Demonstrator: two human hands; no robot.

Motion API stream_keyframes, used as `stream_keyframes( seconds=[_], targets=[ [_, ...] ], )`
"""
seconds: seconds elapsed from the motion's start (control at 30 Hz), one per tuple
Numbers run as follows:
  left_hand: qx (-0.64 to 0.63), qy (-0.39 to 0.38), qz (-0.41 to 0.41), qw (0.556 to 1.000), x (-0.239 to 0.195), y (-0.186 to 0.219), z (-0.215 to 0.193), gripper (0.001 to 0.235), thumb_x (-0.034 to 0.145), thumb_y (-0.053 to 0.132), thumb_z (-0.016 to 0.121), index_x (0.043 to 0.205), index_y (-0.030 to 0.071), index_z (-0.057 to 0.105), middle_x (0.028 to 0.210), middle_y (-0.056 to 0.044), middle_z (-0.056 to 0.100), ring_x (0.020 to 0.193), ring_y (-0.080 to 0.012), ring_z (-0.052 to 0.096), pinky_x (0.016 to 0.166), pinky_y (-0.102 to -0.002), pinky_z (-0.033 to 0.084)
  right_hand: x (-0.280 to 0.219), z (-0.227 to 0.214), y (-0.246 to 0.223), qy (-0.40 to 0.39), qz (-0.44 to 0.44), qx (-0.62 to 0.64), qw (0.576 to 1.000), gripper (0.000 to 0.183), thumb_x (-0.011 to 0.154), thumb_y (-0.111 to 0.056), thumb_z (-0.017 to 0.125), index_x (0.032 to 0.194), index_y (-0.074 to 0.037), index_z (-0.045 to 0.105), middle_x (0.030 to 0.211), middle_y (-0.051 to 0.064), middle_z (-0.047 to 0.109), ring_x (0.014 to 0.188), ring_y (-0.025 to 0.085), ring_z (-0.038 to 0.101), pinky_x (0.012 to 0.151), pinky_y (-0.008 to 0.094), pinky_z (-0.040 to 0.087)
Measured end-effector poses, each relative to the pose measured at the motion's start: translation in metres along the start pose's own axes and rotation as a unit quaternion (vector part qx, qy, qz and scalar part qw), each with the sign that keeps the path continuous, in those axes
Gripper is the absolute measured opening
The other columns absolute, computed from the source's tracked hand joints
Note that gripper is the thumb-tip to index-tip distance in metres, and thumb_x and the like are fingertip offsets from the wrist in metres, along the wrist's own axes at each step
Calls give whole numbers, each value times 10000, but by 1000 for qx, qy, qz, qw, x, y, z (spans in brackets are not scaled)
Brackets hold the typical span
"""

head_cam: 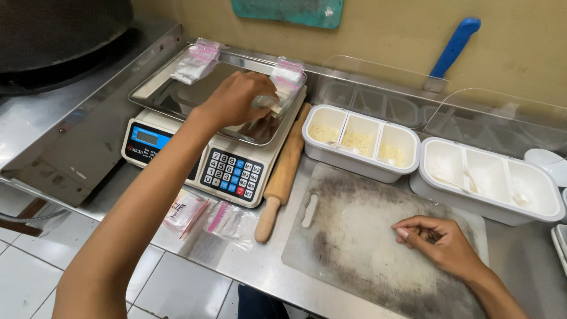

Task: The person scoops white powder into small plastic bags, weighs the bags on a digital scale, and seals the bags by hand.

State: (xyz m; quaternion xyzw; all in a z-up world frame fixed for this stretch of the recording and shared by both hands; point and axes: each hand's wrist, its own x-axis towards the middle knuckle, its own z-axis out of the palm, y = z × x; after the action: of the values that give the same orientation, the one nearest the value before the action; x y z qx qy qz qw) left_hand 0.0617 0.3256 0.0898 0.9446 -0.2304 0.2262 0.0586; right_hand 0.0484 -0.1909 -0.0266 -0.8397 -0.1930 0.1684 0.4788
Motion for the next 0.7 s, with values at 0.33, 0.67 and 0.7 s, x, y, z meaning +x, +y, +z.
stream_keyframes(
  seconds=[0.33,0.67,0.7],
  targets=[
    [138,51,32,989,7,-9,35,101,925,169,724,842,169,781,847,-2,707,832,-274,657,725,-422,428,-1,-1,-1,-4,-2,-1,1000,241,859,-146,782,1018,-18,912,692,155,885,776,216,892,647,248,551],
    [24,84,-31,996,-9,22,21,154,916,209,743,1030,108,762,1037,-39,737,941,-302,688,811,-471,442,-1,0,-3,-1,-11,-21,1000,244,843,-174,790,1009,-42,912,725,133,901,710,179,841,602,251,553],
    [3,93,-38,995,-12,32,15,200,978,280,718,1080,109,726,1081,-52,730,974,-304,681,802,-462,435,-1,1,0,2,-20,-24,1000,239,835,-172,799,1006,-53,917,761,116,918,655,142,796,581,241,534]
  ],
)
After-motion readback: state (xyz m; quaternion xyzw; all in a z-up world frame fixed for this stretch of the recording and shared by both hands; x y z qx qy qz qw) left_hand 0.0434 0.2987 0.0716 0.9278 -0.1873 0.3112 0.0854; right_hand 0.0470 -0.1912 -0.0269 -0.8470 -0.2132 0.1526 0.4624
